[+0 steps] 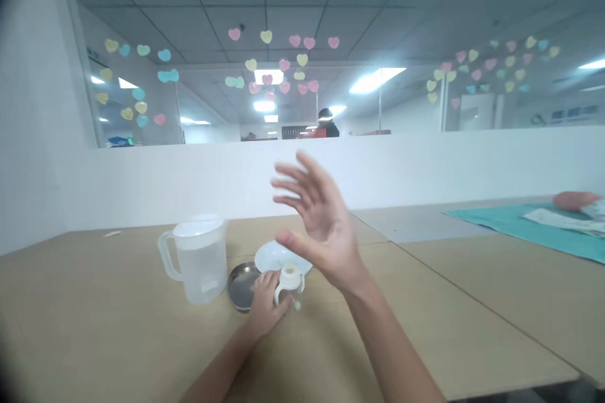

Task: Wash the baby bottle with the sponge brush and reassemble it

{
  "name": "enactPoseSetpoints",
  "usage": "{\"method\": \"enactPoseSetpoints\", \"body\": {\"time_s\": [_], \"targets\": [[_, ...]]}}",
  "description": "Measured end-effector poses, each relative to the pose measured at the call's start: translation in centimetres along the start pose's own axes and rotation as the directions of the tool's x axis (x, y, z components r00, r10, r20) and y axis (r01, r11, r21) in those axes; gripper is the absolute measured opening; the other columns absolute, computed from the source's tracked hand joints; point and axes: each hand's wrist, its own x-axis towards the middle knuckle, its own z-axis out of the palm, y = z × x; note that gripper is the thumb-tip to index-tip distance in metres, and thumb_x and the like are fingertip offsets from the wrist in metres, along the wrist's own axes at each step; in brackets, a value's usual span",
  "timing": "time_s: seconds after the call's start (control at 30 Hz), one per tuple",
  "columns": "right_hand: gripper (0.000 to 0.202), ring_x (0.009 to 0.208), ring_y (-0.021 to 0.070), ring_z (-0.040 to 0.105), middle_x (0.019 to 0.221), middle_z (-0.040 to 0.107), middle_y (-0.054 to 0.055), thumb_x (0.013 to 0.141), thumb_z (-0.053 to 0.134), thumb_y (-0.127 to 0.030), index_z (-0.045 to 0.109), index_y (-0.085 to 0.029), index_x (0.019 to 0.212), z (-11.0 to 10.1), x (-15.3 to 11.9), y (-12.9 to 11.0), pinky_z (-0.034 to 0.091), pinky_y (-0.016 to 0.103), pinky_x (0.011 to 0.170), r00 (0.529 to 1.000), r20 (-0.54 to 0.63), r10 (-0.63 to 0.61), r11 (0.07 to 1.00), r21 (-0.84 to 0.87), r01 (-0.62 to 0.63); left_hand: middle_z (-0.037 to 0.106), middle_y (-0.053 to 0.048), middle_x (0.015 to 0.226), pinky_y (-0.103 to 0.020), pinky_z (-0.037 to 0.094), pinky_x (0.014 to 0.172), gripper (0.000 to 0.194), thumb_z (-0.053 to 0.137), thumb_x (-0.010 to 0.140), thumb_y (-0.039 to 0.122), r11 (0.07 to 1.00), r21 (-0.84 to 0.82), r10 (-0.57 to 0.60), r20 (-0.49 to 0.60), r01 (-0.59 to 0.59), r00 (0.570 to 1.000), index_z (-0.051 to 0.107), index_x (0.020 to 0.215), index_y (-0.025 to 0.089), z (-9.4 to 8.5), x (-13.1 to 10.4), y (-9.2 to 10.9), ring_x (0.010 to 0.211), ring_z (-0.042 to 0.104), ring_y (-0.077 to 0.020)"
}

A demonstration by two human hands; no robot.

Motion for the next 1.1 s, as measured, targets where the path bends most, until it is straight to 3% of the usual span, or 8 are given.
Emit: {"method": "enactPoseSetpoints", "body": {"time_s": [0.07,0.17,0.3,0.43,0.77,0.87,1.0,1.1], "targets": [[0.068,0.109,0.0195,0.049,0.127,0.046,0.007,0.074,0.062,-0.044,0.031,-0.030,0.133,0.3,-1.8,3.6,0.041,0.039,0.093,0.983,-0.050,0.177,0.975,-0.128,-0.182,0.054,-0.010,0.109,-0.042,0.034,0.090,0.049,0.054,0.077,0.043,1.000,-0.018,-0.023,0.017,0.023,1.000,0.048,0.119,0.018,0.2,0.1,0.0,0.103,0.046,-0.0265],[0.074,0.098,0.0202,0.052,0.116,0.052,0.008,0.064,0.068,-0.048,0.040,-0.024,0.128,0.1,-5.6,10.3,0.042,0.039,0.088,0.852,-0.008,0.523,0.759,-0.451,-0.470,0.055,-0.010,0.108,-0.042,0.034,0.090,0.058,0.057,0.073,0.051,0.997,-0.044,-0.062,0.004,0.062,0.998,0.049,0.120,0.018,0.8,0.2,-0.1,0.103,0.046,-0.0270],[0.054,0.091,0.0222,0.054,0.094,0.060,0.006,0.055,0.073,-0.045,0.062,-0.018,0.101,-0.4,-8.6,15.8,0.043,0.036,0.083,0.798,0.092,0.595,0.716,-0.512,-0.475,0.058,-0.009,0.102,-0.042,0.034,0.090,0.054,0.060,0.072,0.048,0.992,-0.072,-0.106,-0.034,0.104,0.994,0.052,0.116,0.018,1.4,0.3,-0.3,0.101,0.047,-0.0259],[0.034,0.087,0.0231,0.057,0.084,0.064,0.006,0.056,0.073,-0.042,0.071,-0.019,0.081,-0.4,-8.4,16.2,0.042,0.035,0.083,0.801,0.122,0.587,0.775,-0.372,-0.511,0.057,-0.008,0.103,-0.041,0.035,0.088,0.054,0.057,0.075,0.051,0.993,-0.096,-0.068,-0.026,0.066,0.997,0.051,0.118,0.019,1.6,0.4,-0.3,0.100,0.048,-0.0248],[0.071,0.100,0.0232,0.059,0.110,0.065,0.009,0.054,0.077,-0.023,0.054,-0.024,0.121,-1.1,-9.6,17.1,0.041,0.042,0.092,0.668,0.242,0.704,0.642,0.187,-0.744,0.054,-0.010,0.117,-0.044,0.033,0.093,0.064,0.049,0.080,0.054,0.990,-0.140,0.000,0.033,0.004,0.999,0.037,0.133,0.022,0.8,0.4,-0.5,0.105,0.047,-0.0252],[0.074,0.109,0.0228,0.054,0.120,0.059,0.009,0.056,0.074,-0.016,0.050,-0.029,0.125,-1.9,-9.8,17.4,0.040,0.043,0.093,0.711,0.197,0.675,0.614,0.385,-0.689,0.054,-0.011,0.118,-0.045,0.033,0.094,0.066,0.049,0.080,0.051,0.986,-0.166,-0.016,0.012,0.018,1.000,0.032,0.136,0.020,1.0,0.2,-0.5,0.106,0.046,-0.0255],[0.061,0.119,0.0218,0.046,0.122,0.058,0.008,0.055,0.073,-0.017,0.059,-0.028,0.114,-2.7,-9.6,17.9,0.032,0.041,0.102,0.764,-0.096,0.638,0.698,0.491,-0.521,0.055,-0.011,0.114,-0.045,0.032,0.095,0.070,0.051,0.080,0.049,0.983,-0.169,-0.072,0.001,0.071,0.997,0.027,0.139,0.018,1.4,-0.1,-0.5,0.106,0.046,-0.0256],[0.056,0.119,0.0230,0.046,0.125,0.055,0.009,0.060,0.074,-0.026,0.059,-0.026,0.114,-2.4,-9.6,17.8,0.033,0.041,0.101,0.768,-0.031,0.640,0.711,0.405,-0.575,0.053,-0.011,0.117,-0.044,0.031,0.096,0.069,0.050,0.081,0.049,0.981,-0.182,-0.067,0.012,0.068,0.998,0.027,0.139,0.018,1.4,-0.2,-0.4,0.109,0.045,-0.0258]]}}
